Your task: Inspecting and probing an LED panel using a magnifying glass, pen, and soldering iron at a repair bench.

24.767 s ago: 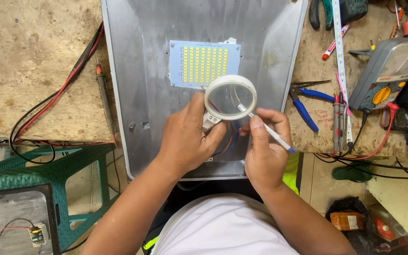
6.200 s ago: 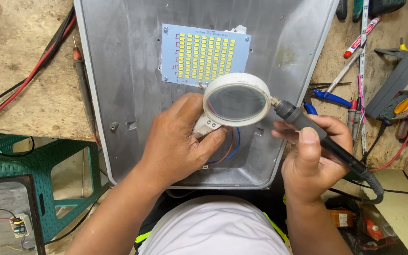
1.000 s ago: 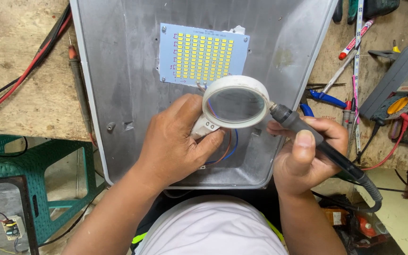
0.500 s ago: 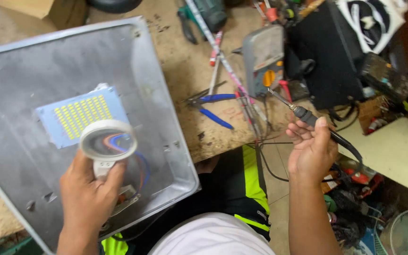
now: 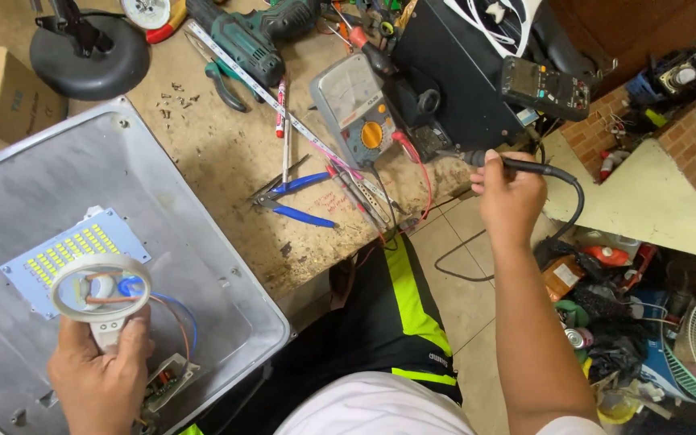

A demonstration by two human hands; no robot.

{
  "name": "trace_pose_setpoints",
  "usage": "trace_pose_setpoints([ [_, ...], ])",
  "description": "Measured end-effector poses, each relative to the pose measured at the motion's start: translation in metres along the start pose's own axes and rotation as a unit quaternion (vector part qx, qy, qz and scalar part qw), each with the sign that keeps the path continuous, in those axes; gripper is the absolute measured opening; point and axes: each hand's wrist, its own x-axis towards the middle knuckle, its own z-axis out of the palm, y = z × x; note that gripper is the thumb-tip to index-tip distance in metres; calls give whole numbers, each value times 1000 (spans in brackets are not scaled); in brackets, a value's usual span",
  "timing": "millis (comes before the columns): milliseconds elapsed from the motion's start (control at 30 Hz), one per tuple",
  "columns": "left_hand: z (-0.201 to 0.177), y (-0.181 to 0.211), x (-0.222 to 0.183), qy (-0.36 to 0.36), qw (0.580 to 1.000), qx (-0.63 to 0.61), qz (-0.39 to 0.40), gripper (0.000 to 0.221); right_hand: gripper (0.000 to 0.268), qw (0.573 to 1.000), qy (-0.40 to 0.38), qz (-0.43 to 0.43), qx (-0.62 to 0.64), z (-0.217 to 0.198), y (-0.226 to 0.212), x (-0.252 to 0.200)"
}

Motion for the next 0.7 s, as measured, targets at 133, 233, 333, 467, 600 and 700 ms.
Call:
trace_pose_setpoints([
  [133, 1, 1, 1, 0, 1000, -11, 1, 35, 14, 995, -49, -80, -27, -3, -16, -5],
  [233, 3, -6, 2, 3, 1000, -4, 1, 35, 18, 981, -128, -17, -143, -7, -22, -8],
  [333, 2, -8, 3, 7, 1000, 16, 14, 36, 20, 964, -133, -148, -179, -13, -19, -9],
  [467, 2, -8, 3, -2, 1000, 4, 0, 37, 22, 960, -124, -211, -139, -12, -14, -8],
  [600, 1, -5, 2, 0, 1000, 2, 1, 37, 21, 939, -105, -286, -162, -12, -7, -8],
  [700, 1, -7, 3, 1, 1000, 1, 10, 36, 17, 989, -56, -31, -132, -16, -25, -18],
])
